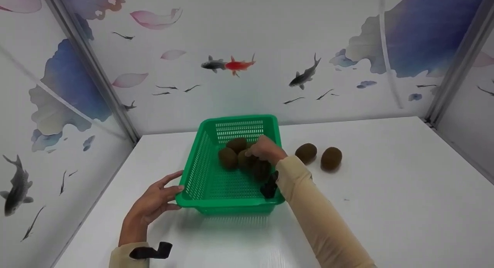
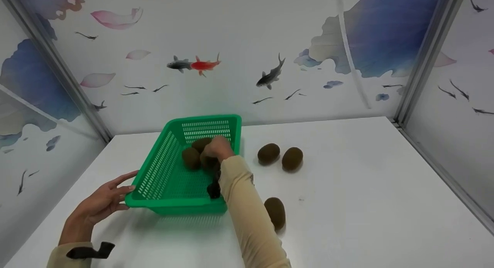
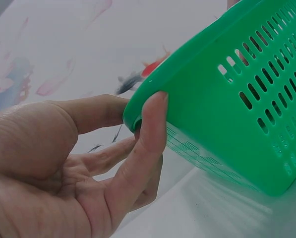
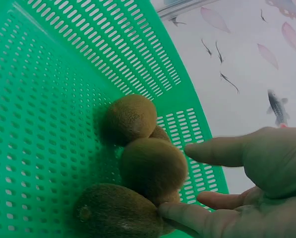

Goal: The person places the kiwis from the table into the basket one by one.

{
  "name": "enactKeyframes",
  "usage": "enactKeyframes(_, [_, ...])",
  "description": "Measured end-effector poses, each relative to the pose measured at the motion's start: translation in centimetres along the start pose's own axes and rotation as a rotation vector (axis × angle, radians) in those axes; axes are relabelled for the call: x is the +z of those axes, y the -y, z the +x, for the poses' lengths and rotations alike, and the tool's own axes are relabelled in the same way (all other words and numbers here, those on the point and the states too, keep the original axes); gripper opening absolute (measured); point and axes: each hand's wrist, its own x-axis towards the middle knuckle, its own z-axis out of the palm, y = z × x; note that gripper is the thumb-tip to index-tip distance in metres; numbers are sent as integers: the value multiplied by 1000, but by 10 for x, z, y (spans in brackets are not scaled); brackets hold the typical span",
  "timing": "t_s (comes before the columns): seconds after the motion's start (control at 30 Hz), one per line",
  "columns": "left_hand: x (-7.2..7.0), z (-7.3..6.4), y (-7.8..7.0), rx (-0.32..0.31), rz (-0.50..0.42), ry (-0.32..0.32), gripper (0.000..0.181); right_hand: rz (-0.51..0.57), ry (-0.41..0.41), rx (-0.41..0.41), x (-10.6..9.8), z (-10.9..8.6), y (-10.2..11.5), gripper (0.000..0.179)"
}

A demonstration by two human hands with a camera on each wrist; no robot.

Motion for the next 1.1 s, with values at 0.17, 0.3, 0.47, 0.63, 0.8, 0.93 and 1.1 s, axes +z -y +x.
enactKeyframes(0.17, [0, 0, 0, 6, -6, 9, 76, 7, 41, -25, -9, -6, 5, 23])
enactKeyframes(0.3, [0, -1, -1, 5, -11, 10, 77, 71, 76, -33, -21, -12, 11, 17])
enactKeyframes(0.47, [0, -1, -2, 2, -1, 2, 77, 88, 110, -94, -41, -23, 14, 55])
enactKeyframes(0.63, [1, 0, -1, -1, -2, 1, 77, 119, 79, -178, -61, -36, 10, 56])
enactKeyframes(0.8, [1, 1, -1, -5, 4, 3, 77, 127, 3, -229, -79, -47, 0, 54])
enactKeyframes(0.93, [0, 0, -1, -8, 6, 2, 77, 125, -33, -240, -89, -54, -10, 54])
enactKeyframes(1.1, [0, 0, -2, -3, -15, 14, 77, 147, -65, -231, -95, -63, -24, 55])
